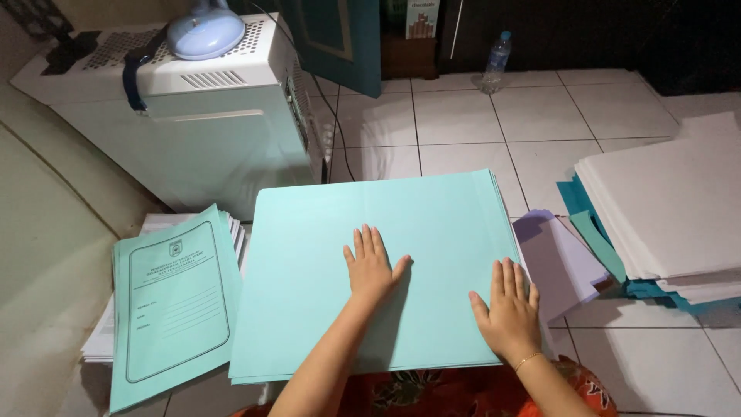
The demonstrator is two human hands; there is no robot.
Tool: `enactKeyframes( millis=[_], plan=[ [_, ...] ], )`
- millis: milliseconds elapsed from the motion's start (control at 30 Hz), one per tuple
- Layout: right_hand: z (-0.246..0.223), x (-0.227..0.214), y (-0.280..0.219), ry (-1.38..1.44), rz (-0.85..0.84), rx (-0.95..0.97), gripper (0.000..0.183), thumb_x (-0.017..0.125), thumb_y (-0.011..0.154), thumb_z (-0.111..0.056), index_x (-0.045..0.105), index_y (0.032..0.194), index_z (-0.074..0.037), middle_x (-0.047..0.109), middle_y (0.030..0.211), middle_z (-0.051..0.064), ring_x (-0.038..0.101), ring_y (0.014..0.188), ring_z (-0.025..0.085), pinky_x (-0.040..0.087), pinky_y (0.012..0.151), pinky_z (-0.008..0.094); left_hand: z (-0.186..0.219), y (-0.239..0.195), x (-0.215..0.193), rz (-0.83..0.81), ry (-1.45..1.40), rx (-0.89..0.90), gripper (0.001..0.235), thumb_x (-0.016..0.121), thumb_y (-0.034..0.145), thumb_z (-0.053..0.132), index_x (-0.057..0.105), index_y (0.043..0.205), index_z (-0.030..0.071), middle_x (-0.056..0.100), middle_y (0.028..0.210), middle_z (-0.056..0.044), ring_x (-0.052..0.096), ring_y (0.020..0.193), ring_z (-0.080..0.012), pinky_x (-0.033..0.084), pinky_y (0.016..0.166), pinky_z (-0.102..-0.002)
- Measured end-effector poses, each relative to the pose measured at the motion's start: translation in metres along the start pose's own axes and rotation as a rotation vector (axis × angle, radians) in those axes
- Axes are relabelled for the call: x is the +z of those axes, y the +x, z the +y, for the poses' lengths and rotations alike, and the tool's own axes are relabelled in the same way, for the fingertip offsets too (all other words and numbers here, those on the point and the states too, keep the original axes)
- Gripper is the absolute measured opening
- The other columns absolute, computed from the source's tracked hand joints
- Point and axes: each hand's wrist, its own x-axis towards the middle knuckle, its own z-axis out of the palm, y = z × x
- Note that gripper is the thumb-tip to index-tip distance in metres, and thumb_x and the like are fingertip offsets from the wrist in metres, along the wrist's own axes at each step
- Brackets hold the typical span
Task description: The person is organizing and stacking light blue paper folders, smoothing each one out as it is added to the stack.
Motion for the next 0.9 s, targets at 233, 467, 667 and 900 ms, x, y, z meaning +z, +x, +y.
enactKeyframes(
  millis=[233,467,667,900],
  plan=[
    [0.002,0.004,0.006,-0.007,0.006,0.013,0.081,0.023,0.103,-0.063,0.017,0.164,-0.010,0.014,0.173,0.014,0.010,0.160,0.029,0.011,0.125,0.054,-0.018,0.124,-0.014,0.093,0.047,0.024,0.097,0.026,0.098,0.076,0.023,0.163,0.003,0.018,0.171,-0.018,0.013,0.159,-0.0341,0.012,0.123,-0.063],
    [0.010,0.029,0.011,0.110,0.201,-0.023,0.082,0.032,0.098,-0.059,0.020,0.162,-0.009,0.016,0.172,0.011,0.012,0.158,0.028,0.014,0.121,0.056,-0.011,0.066,0.016,0.153,-0.016,0.041,0.090,0.032,0.098,0.065,0.017,0.161,0.002,0.011,0.170,-0.016,0.005,0.157,-0.0342,0.009,0.123,-0.058],
    [0.005,0.011,0.001,0.030,0.036,0.012,0.083,0.021,0.103,-0.066,0.018,0.164,-0.010,0.015,0.173,0.013,0.010,0.160,0.028,0.009,0.126,0.055,0.007,-0.096,-0.018,-0.004,-0.066,0.058,0.091,0.035,0.100,0.065,0.021,0.162,0.001,0.017,0.169,-0.023,0.011,0.158,-0.0379,0.008,0.124,-0.059],
    [0.004,0.008,0.000,0.018,0.041,0.001,0.083,0.021,0.104,-0.065,0.020,0.164,-0.008,0.016,0.173,0.015,0.011,0.161,0.029,0.009,0.125,0.055,0.001,-0.138,-0.016,-0.075,-0.138,0.128,0.089,0.036,0.102,0.062,0.017,0.161,-0.002,0.010,0.170,-0.024,0.003,0.158,-0.0380,-0.002,0.121,-0.060]
  ],
)
